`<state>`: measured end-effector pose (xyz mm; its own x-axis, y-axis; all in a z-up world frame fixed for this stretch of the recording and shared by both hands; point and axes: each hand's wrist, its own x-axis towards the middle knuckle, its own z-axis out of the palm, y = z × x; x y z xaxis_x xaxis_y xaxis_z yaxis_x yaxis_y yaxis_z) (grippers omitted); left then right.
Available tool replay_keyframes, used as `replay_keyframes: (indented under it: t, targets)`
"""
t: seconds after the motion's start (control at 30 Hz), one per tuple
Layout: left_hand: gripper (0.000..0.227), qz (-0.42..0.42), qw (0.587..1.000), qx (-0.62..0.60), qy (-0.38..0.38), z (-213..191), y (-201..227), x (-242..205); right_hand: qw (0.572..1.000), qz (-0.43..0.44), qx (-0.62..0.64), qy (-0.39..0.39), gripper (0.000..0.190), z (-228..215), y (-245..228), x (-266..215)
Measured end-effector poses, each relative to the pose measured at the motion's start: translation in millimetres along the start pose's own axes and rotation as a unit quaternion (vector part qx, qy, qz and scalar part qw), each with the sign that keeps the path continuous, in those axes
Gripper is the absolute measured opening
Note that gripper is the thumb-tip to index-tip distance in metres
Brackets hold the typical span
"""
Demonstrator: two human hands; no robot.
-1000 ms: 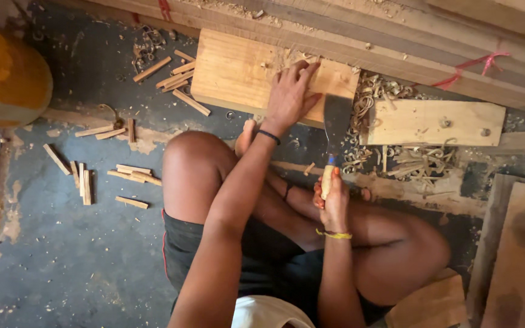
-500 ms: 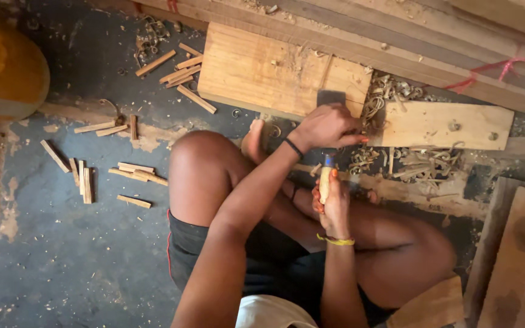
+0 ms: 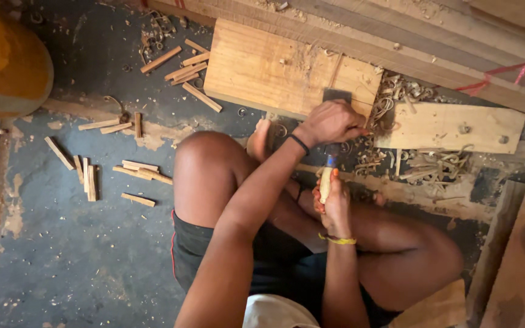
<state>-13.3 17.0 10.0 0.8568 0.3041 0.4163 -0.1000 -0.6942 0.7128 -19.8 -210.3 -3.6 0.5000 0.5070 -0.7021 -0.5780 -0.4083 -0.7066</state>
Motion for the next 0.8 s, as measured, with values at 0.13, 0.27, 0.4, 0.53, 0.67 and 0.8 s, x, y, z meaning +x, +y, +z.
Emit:
replay_keyframes:
  t: [0.13,0.27,0.4,0.53,0.67,0.8]
  targets:
    - [0.022,-0.005,0.999,-0.018,-0.039,3.5,-11.8,2.3,1.0,0.02,-0.006,0.015,0.054,8.4,3.1,4.5]
    - [0.015,0.018,0.999,-0.041,0.012,2.4,-14.5,0.1,0.998,-0.013,-0.051,0.044,0.055,18.3,2.3,5.3]
    - [0.021,-0.01,1.0,-0.017,-0.023,-0.2,-18.3,9.4,0.993,-0.053,-0.088,0.058,0.055,25.4,-6.3,9.4]
    - [0.025,-0.027,0.998,-0.003,-0.052,-2.4,-33.2,20.5,0.997,-0.037,-0.051,0.04,0.058,33.2,-15.2,25.6]
    - [0.023,0.038,0.999,0.031,0.021,5.9,-45.8,28.1,0.997,-0.019,-0.039,0.069,0.054,43.8,-19.0,37.6]
    - [0.02,0.002,0.999,0.027,-0.032,16.9,-63.8,43.5,0.996,-0.031,-0.047,0.065,0.058,35.7,-21.2,51.1]
